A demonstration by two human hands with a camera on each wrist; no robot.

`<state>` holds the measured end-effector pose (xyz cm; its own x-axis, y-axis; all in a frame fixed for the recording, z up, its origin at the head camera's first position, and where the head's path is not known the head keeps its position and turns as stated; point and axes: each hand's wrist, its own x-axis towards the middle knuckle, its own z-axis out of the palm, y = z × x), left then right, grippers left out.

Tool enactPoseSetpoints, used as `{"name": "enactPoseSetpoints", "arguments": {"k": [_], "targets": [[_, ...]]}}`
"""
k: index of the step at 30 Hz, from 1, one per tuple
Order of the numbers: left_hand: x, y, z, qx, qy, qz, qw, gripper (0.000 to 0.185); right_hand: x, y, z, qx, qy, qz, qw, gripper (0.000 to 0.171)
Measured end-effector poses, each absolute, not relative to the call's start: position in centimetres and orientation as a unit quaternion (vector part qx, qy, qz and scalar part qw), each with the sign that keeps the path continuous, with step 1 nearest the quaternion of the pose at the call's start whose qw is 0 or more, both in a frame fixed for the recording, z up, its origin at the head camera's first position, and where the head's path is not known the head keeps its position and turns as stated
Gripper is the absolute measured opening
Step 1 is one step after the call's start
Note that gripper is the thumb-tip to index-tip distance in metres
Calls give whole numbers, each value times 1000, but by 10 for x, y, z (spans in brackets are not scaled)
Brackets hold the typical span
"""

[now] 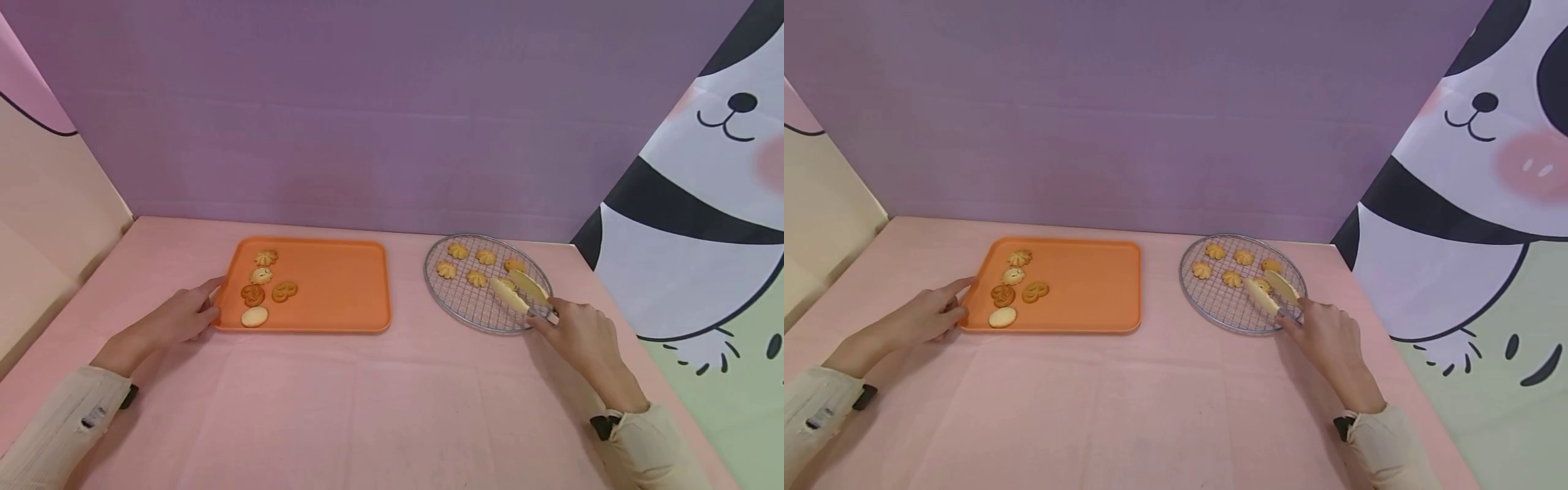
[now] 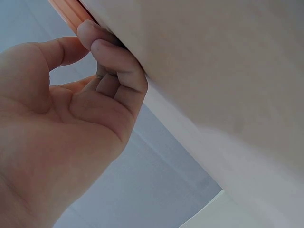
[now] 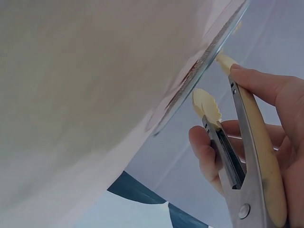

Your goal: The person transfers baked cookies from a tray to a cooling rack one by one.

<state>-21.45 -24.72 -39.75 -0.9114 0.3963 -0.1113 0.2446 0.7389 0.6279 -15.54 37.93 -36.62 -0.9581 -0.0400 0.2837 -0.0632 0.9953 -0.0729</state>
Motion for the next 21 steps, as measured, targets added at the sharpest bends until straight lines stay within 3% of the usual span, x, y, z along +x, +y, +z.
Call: {"name": "enactPoseSetpoints", "arguments": {"k": [9,15,21], "targets": [[-214,-248,-397,176,925,317,116,64,-150,364,-359,30,-983,48,173,66],[-213,-247,-396,170,925,318,119,64,-146,351,-354,34,-982,47,179,85],[-213,-247,-396,171,925,318,119,64,-144,342,-351,62,-974,46,211,82]]}}
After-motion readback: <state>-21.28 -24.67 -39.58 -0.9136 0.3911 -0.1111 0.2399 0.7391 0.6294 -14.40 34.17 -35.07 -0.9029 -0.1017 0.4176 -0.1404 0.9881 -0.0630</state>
